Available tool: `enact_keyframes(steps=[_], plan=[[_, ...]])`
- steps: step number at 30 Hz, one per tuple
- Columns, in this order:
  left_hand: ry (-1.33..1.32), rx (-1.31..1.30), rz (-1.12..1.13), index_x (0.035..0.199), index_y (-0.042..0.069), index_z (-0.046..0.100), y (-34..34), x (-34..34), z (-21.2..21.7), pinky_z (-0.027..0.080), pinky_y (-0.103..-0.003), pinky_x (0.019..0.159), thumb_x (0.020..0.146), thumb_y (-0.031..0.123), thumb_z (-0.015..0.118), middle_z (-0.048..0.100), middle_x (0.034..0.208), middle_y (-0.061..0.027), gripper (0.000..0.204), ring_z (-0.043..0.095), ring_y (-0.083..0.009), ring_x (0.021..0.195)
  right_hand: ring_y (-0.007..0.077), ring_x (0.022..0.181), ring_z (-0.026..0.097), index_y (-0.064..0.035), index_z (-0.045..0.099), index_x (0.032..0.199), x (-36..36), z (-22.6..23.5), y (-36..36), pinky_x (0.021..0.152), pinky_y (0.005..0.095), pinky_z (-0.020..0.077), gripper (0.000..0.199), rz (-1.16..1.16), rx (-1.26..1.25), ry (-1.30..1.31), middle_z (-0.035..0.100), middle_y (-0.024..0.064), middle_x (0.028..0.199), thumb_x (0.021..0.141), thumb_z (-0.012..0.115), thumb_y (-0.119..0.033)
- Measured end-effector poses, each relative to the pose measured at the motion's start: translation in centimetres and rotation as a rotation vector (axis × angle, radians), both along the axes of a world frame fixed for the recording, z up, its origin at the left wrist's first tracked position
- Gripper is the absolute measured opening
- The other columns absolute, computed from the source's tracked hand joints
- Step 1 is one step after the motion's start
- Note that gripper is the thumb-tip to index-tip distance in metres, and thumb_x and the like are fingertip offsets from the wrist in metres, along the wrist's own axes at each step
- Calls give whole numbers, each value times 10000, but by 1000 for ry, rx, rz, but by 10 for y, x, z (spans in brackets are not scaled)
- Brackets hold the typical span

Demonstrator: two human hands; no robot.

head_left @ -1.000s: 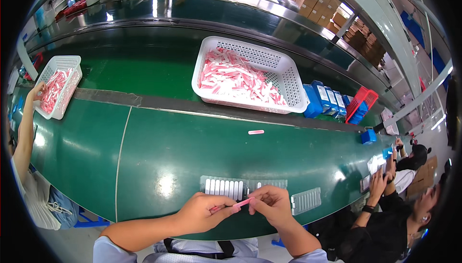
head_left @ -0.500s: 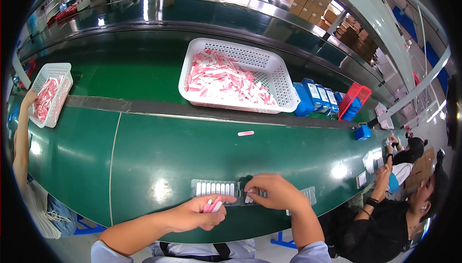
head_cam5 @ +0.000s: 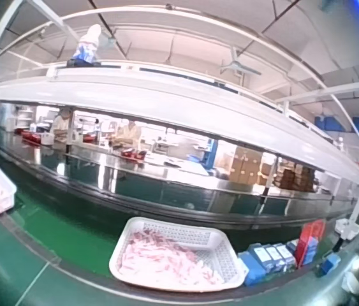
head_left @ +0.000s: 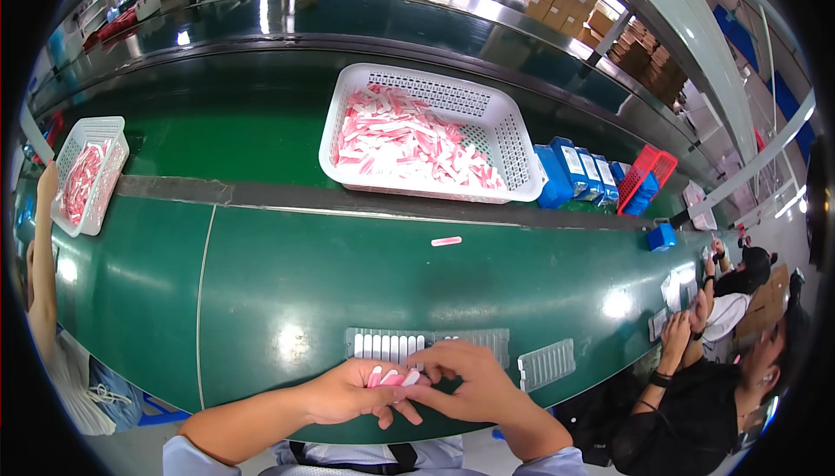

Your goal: The person assembles small plastic components and metal strips into assembly trays by hand at a factory workstation.

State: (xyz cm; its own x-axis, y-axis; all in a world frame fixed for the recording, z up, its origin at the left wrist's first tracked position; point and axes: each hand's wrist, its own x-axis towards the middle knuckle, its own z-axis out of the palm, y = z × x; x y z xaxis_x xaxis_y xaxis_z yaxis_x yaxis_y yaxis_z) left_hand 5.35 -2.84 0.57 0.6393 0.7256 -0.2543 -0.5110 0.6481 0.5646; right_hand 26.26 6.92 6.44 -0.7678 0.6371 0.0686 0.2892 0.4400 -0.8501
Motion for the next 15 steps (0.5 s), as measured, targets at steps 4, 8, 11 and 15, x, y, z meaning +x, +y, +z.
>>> enact_keyframes(steps=[4, 8, 11, 15], plan=[[139, 22, -2, 1438, -28, 506, 3, 2, 8, 545, -283, 744, 1099, 167, 488, 634, 1367, -173, 392, 700, -224, 1105, 125, 658, 616, -56, 754, 1063, 11, -14, 2, 612, 285, 496, 181, -138, -119, -4, 676, 43, 781, 900, 766, -133], [127, -7, 28, 1444, -38, 494, 4, -1, 11, 545, -282, 746, 1100, 157, 480, 629, 1382, -172, 396, 696, -223, 1124, 123, 722, 681, 24, 755, 995, 39, -9, 16, 656, 265, 549, 88, -375, -508, 525, 757, 115, 886, 923, 706, 11], [104, -34, 127, 1457, -34, 481, 4, 1, 15, 530, -267, 700, 1095, 138, 484, 624, 1389, -172, 401, 693, -225, 1134, 141, 741, 702, 55, 758, 994, 52, 3, 13, 656, 273, 559, 106, -172, -608, 286, 758, 140, 858, 912, 691, 63], [198, 124, 32, 1443, -16, 518, 1, 6, 19, 487, -235, 626, 1088, 142, 511, 659, 1344, -149, 389, 710, -173, 1023, 147, 766, 720, 45, 763, 1068, 36, -2, 0, 650, 261, 561, 161, 65, -266, -37, 767, 153, 875, 922, 695, 35]])
